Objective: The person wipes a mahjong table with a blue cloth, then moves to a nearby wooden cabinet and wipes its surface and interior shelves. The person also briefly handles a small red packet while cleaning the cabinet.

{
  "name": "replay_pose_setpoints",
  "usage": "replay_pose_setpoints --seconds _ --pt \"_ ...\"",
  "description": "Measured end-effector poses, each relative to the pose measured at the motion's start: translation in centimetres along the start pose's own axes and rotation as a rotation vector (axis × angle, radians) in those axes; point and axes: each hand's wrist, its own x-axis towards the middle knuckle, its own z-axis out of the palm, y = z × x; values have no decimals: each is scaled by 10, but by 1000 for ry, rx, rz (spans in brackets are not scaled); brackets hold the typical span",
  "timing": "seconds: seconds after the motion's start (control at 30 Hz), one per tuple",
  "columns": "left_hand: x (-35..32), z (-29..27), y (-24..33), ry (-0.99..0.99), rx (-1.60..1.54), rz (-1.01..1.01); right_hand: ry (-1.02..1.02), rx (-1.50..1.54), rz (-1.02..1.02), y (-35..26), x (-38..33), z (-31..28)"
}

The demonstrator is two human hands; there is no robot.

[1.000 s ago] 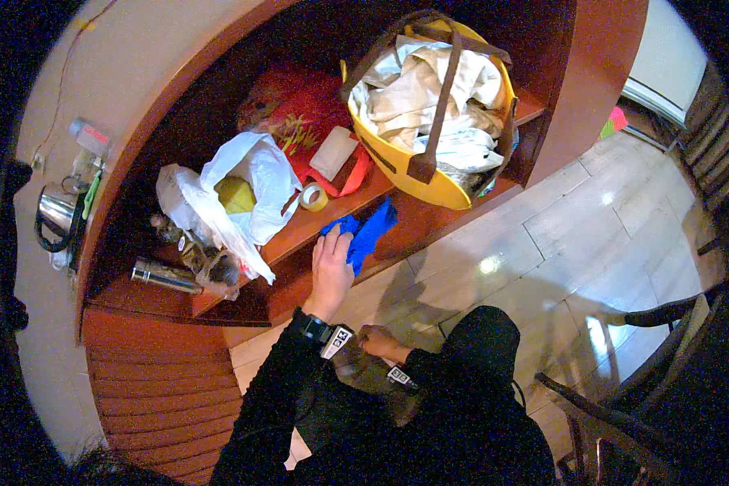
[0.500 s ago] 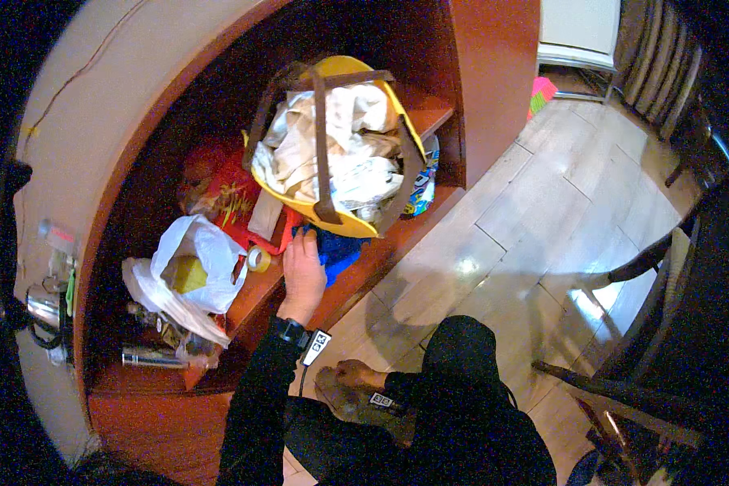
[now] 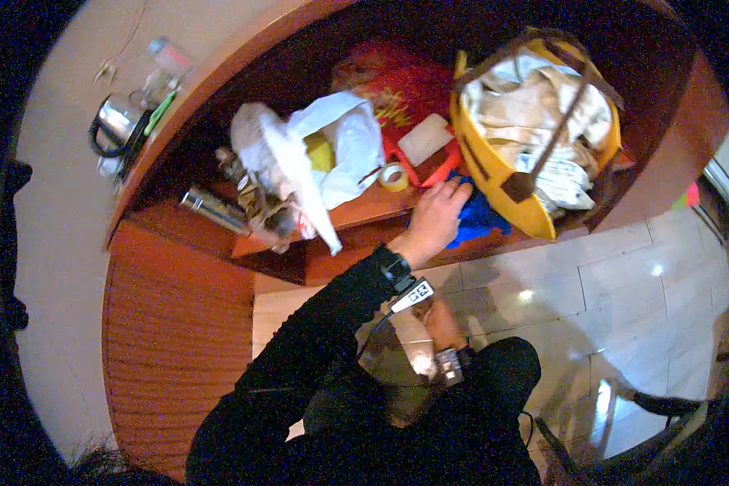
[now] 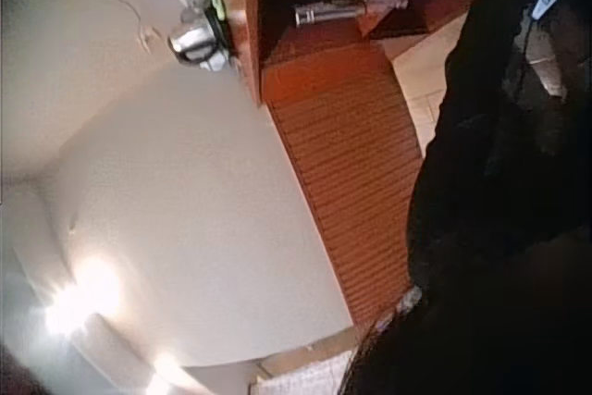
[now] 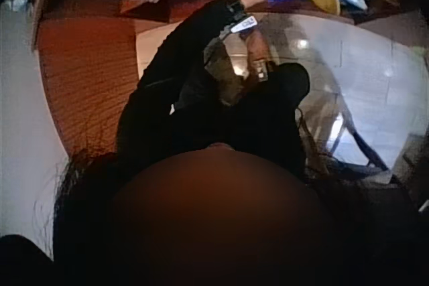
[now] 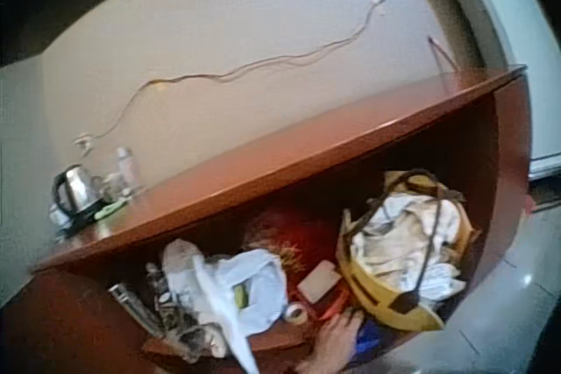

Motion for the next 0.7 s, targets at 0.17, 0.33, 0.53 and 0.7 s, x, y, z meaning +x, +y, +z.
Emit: replay_pose_setpoints --seconds 0.17,0.33,0.53,0.7 --pt "-13 -16 5 -80 -117 -61 125 611 -10 -60 -8 -5" --pt "-96 -32 22 -236 -213 121 -176 527 -107 -88 -40 7" --pt "-110 -59 46 -638 -168 191 -144 704 -104 -92 -57 24" --pt "-34 -157 74 -166 -128 642 173 -799 -706 -126 -73 3"
